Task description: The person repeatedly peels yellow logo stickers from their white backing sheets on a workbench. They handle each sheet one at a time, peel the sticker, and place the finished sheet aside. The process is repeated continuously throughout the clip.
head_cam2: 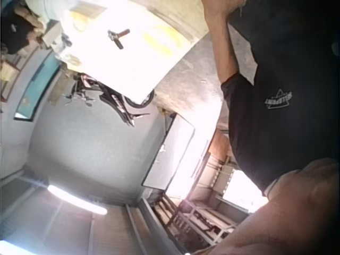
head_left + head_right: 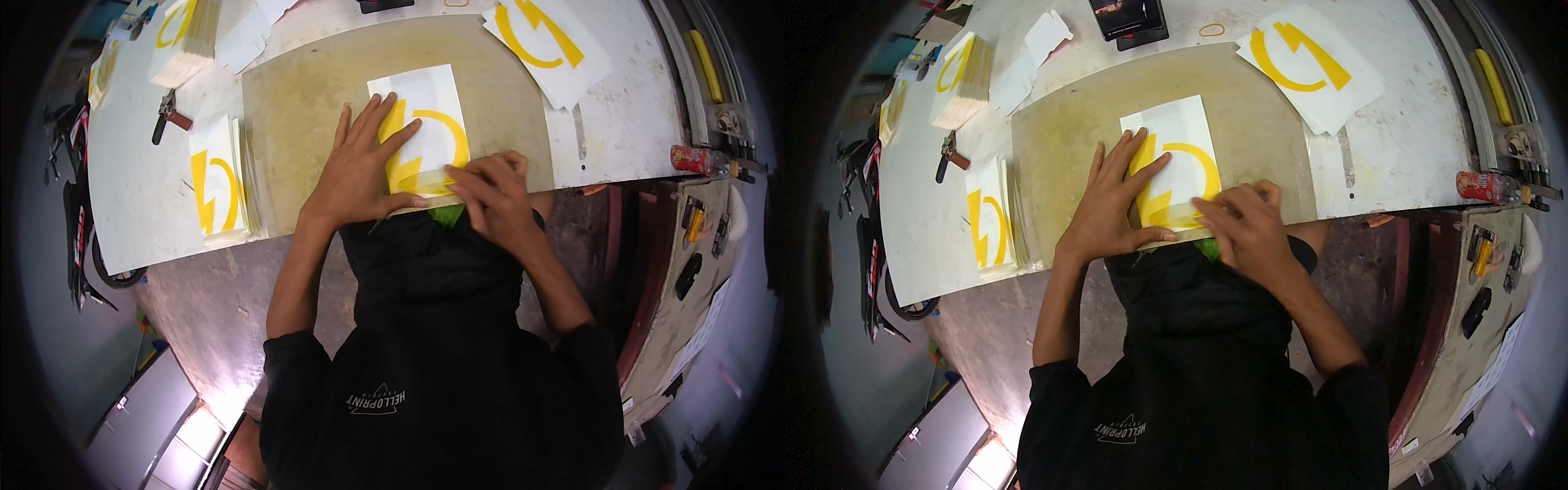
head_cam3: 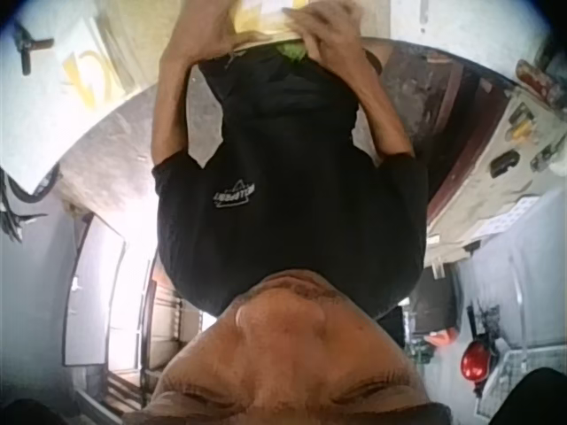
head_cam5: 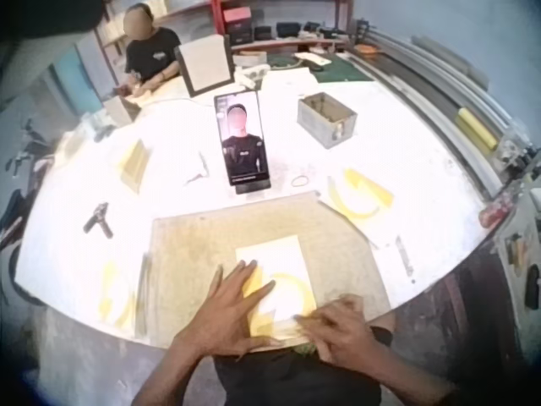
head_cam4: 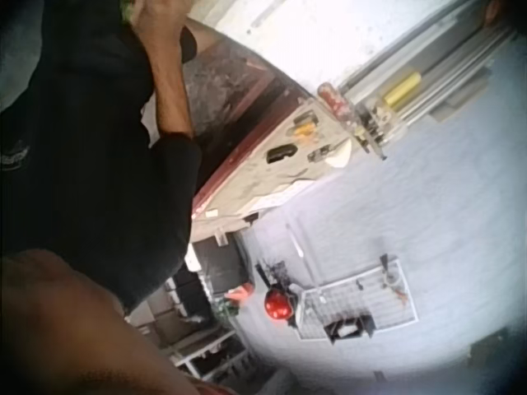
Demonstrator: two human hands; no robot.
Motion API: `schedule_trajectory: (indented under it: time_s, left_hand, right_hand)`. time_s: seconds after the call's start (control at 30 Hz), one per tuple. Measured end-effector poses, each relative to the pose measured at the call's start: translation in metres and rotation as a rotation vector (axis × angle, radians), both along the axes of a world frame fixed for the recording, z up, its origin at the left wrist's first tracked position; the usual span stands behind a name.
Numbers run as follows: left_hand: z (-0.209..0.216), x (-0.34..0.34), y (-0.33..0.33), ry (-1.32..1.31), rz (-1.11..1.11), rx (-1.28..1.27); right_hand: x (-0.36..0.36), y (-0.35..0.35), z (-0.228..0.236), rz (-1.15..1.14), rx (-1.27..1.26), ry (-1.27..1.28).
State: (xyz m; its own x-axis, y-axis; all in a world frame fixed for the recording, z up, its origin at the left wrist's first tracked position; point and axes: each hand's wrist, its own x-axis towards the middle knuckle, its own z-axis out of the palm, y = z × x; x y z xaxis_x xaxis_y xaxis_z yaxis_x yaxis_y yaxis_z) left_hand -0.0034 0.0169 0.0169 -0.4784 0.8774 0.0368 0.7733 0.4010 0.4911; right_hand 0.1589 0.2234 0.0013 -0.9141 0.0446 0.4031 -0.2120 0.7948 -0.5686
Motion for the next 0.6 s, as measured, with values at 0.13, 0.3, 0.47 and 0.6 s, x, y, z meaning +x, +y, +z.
schedule_trajectory:
  time_s: [0.13, 0.3, 0.47, 0.6]
  left_hand:
    - [-0.004, 0.001, -0.001, 0.001, 0.008, -0.017]
    - [-0.008, 0.035, 0.001, -0.031, -0.014, 0.221]
    - [-0.012, 0.045, 0.003, -0.299, 0.266, 0.502]
    - [0.025, 0.011, -0.037, -0.896, 0.841, 1.369]
  right_hand:
    - [0.029, 0.036, -0.003, -0.297, 0.024, -0.017]
    - [0.061, 0.087, 0.001, -0.617, -0.143, -0.114]
    - [0.041, 0.099, -0.001, -0.586, 0.382, 0.06]
    - [0.037, 0.074, -0.001, -0.6, 0.181, 0.055]
